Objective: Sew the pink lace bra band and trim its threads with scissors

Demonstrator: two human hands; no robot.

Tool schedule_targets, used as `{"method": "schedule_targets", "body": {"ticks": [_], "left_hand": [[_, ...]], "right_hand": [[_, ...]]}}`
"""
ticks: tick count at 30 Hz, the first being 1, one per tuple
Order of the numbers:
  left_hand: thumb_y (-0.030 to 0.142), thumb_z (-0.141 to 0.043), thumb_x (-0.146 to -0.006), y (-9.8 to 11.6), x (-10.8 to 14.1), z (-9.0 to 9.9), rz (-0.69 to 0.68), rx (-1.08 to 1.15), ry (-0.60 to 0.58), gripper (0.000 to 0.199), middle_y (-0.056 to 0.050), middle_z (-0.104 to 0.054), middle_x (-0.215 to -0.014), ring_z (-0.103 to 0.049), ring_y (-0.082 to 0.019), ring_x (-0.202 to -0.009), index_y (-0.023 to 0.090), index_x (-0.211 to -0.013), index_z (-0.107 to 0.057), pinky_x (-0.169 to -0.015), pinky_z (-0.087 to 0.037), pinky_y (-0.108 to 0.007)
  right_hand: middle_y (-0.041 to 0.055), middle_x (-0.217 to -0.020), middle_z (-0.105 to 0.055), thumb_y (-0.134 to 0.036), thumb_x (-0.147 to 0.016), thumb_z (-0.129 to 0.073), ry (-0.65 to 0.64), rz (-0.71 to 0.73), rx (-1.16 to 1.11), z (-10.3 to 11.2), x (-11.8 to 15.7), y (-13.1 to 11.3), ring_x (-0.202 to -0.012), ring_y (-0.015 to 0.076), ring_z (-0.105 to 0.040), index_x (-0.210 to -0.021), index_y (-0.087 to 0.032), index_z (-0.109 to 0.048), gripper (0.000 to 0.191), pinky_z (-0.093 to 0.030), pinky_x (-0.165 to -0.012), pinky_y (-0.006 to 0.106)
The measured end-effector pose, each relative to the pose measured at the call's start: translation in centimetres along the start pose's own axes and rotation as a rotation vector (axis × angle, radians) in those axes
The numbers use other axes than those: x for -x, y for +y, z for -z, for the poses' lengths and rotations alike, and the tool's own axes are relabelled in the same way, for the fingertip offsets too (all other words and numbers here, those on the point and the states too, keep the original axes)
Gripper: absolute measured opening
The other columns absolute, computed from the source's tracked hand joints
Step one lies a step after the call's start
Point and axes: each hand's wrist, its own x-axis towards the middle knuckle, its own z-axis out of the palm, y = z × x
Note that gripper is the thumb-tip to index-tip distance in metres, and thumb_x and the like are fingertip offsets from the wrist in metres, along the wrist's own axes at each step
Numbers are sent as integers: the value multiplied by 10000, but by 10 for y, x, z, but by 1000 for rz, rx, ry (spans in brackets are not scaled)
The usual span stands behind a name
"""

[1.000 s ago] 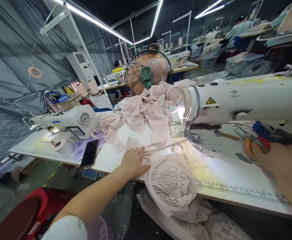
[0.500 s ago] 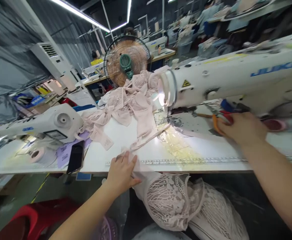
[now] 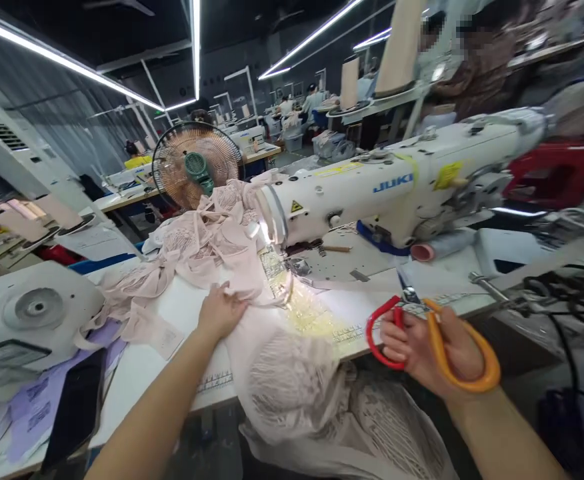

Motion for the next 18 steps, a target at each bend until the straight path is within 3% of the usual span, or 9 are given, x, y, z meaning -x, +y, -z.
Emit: {"method": "schedule_targets", "body": {"ticks": [2, 4, 6, 9, 14, 16, 18], "left_hand": [[455, -398, -873, -12, -16, -3, 28, -42, 57, 435, -107, -495, -1307, -397, -304, -1228, 187, -1130, -624, -1030, -333, -408], [429, -385, -879, -19, -23, -4, 92, -70, 88, 427, -118, -547, -1242, -447, -296, -1180, 163, -1083, -649, -1013, -356, -400], [405, -346, -891, -23, -20, -3, 132, -93, 101, 441, -139, -566, -1204, -490, -311, -1122, 141, -1056, -659, -966, -397, -422], [376, -337, -893, -26, -3, -3, 34, -135, 112, 423, -157, -533, -1241, -497, -341, -1105, 153, -1033, -670, -954, -393, -475], [355, -366, -879, -46, 26, -6, -157, -20, 61, 376, -157, -472, -1320, -487, -324, -1144, 166, -951, -683, -945, -419, -451], [324, -367, -874, -49, 36, -3, -137, 18, 22, 357, -161, -437, -1356, -525, -307, -1102, 161, -1004, -657, -917, -439, -461], [296, -390, -864, -44, 48, 5, -47, -6, 22, 327, -157, -453, -1344, -530, -316, -1094, 171, -1039, -637, -937, -395, -547]], "right_hand": [[-49, -527, -322, -699, -679, -530, -80, -19, -222, -5, 7, 10, -383, 46, -235, -691, -202, -589, 501, -261, -357, 196], [-68, -493, -299, -637, -690, -589, -99, 5, -272, -5, 8, 12, -355, 25, -189, -710, -197, -622, 441, -217, -337, 169], [-52, -515, -355, -671, -680, -572, -100, 35, -297, -3, 10, 9, -370, 37, -263, -726, -192, -629, 485, -276, -355, 180], [-37, -540, -399, -689, -676, -558, -127, 64, -301, 2, 12, 4, -393, 52, -322, -735, -186, -622, 510, -327, -374, 199], [-64, -480, -344, -646, -716, -557, -124, 111, -254, 6, 12, 5, -328, 23, -213, -746, -191, -636, 462, -216, -314, 161], [-51, -499, -362, -660, -715, -541, -103, 116, -249, 6, 12, 5, -343, 31, -246, -733, -197, -634, 472, -243, -325, 172], [-37, -512, -375, -671, -714, -526, -81, 112, -213, 6, 13, 4, -359, 46, -273, -704, -203, -619, 477, -270, -336, 192]]}}
